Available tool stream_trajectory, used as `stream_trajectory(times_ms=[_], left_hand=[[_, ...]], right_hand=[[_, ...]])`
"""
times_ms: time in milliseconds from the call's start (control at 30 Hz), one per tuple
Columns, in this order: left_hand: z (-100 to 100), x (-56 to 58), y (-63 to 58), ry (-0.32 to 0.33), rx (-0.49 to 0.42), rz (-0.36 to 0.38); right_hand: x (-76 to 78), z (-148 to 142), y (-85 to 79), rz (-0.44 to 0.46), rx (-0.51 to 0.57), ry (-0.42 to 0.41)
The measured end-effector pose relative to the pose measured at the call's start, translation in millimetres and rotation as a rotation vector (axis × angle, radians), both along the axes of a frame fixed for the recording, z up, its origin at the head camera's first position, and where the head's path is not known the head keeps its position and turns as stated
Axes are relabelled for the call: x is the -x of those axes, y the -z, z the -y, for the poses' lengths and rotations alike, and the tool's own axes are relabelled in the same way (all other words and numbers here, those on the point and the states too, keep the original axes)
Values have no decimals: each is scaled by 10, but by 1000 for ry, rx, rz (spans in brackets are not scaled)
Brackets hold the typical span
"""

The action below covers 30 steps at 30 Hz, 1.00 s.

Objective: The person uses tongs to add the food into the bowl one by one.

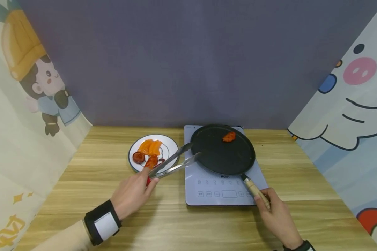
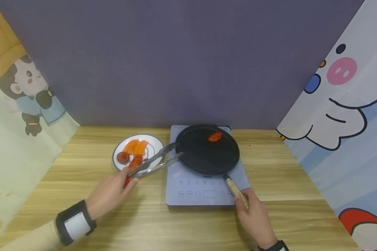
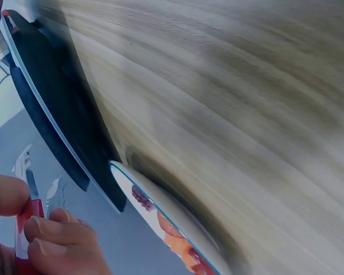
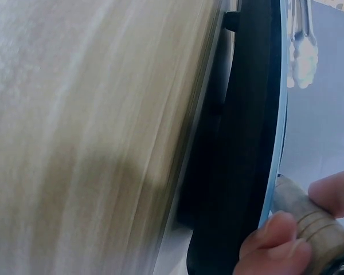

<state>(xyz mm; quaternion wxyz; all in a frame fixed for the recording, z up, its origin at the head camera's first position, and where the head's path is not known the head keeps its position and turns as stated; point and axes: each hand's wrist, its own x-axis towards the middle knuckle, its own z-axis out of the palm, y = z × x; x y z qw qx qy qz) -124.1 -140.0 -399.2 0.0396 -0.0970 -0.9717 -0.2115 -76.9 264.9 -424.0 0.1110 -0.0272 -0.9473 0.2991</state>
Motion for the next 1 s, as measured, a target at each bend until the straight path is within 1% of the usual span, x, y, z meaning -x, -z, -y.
stream_trajectory(times_ms=[233, 700, 1000], left_hand=[[160, -8, 23, -26, 18, 11], [516, -17, 47, -85, -5, 85], [652, -34, 46, -118, 5, 66]], right_hand=[[11, -9, -2, -14, -19, 0], [4, -8, 5, 19, -20, -2], [-1, -3, 1, 15, -16, 2]])
